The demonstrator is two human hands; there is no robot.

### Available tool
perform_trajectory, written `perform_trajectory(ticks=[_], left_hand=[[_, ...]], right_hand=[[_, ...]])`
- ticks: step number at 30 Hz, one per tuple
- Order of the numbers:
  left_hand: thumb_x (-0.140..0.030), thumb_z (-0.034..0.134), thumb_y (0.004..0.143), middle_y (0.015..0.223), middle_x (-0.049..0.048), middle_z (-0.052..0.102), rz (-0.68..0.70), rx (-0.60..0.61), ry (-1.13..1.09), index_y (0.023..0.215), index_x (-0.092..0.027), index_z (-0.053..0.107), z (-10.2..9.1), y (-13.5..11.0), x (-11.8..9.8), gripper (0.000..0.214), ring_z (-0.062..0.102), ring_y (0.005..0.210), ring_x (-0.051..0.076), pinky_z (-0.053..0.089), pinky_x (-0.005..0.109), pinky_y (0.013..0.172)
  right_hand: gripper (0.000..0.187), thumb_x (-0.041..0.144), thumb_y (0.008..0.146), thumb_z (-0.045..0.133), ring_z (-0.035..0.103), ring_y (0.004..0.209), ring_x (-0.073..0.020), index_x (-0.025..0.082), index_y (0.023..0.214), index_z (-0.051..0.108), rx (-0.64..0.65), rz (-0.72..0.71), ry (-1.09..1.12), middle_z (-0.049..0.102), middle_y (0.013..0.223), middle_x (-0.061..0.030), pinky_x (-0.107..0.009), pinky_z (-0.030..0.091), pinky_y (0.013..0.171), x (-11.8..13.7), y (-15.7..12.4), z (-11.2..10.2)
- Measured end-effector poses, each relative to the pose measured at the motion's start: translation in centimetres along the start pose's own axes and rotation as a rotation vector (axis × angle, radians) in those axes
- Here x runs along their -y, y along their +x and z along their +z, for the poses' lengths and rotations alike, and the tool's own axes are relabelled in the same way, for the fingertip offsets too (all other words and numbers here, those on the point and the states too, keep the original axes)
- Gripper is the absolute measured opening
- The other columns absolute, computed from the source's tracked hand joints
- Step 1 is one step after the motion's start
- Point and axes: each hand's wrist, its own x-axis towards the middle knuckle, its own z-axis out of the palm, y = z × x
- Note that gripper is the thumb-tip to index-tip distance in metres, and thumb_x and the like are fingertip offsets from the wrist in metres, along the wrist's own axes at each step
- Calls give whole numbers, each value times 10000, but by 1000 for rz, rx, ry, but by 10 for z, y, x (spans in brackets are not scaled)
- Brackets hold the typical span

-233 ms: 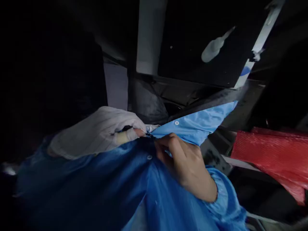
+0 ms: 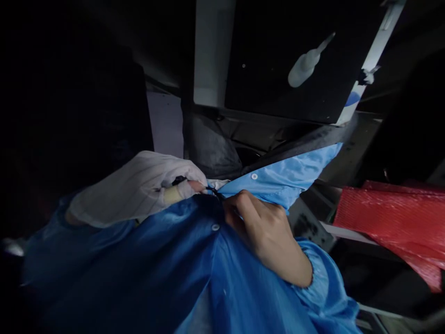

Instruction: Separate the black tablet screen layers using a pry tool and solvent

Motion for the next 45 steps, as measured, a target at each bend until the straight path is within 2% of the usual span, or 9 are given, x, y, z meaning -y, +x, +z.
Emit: perform_trajectory(ticks=[3,6,9,13,21,26,36,43,45], left_hand=[[-255,625,1154,940,-173,815,85,-30,-60,1057,-238,722,-5,2,3,138,764,754,35,510,209,703],[-194,670,1125,1010,-189,839,86,-53,-71,1050,-224,698,-6,4,3,86,764,747,-2,474,166,597],[-140,729,1077,904,-217,791,61,-87,-74,1062,-235,702,-4,5,2,100,744,716,-13,493,152,635],[-96,730,1060,630,-216,588,13,-59,-128,1025,-235,694,-3,6,0,147,618,535,4,449,196,599],[-235,640,1128,843,-180,777,-49,-9,-115,1056,-250,717,-3,7,3,107,737,713,56,550,232,851],[-233,626,1118,909,-170,793,-28,-46,-74,1040,-252,723,0,9,3,126,747,737,46,493,212,727],[-206,622,1099,909,-193,802,-39,-44,-148,1004,-256,730,-1,14,4,152,758,749,14,528,148,681],[-196,630,1090,854,-146,796,-102,-7,-201,975,-223,758,-3,18,0,174,771,746,47,604,154,754],[-178,649,1076,853,-144,797,-98,-15,-197,968,-219,763,-3,18,-1,162,769,741,43,579,140,699]], right_hand=[[87,191,1182,621,704,633,-125,234,1107,611,12,5,15,771,887,12,-257,484,609,-5,-5,4],[72,191,1186,609,726,670,-129,230,1126,618,17,-6,35,785,917,1,-260,492,625,-11,-9,8],[76,191,1192,608,733,691,-125,229,1127,603,17,-16,38,778,921,3,-256,492,645,-15,-13,11],[95,201,1205,583,722,679,-125,224,1113,583,29,-17,19,748,896,9,-257,485,648,-17,-15,12],[110,214,1218,559,654,639,-116,225,1110,572,69,-14,67,677,856,21,-245,453,623,-21,-16,13],[122,207,1219,553,652,644,-116,225,1098,567,79,-17,75,673,854,20,-250,444,629,-24,-18,14],[167,222,1224,522,668,651,-125,228,1065,569,108,-1,66,694,844,14,-257,427,620,-29,-18,15],[182,203,1204,528,664,635,-125,216,1036,594,120,-8,50,714,831,16,-271,428,616,-32,-18,14],[187,208,1202,527,670,631,-128,214,1032,605,133,-4,43,722,827,13,-276,418,604,-34,-19,15]])
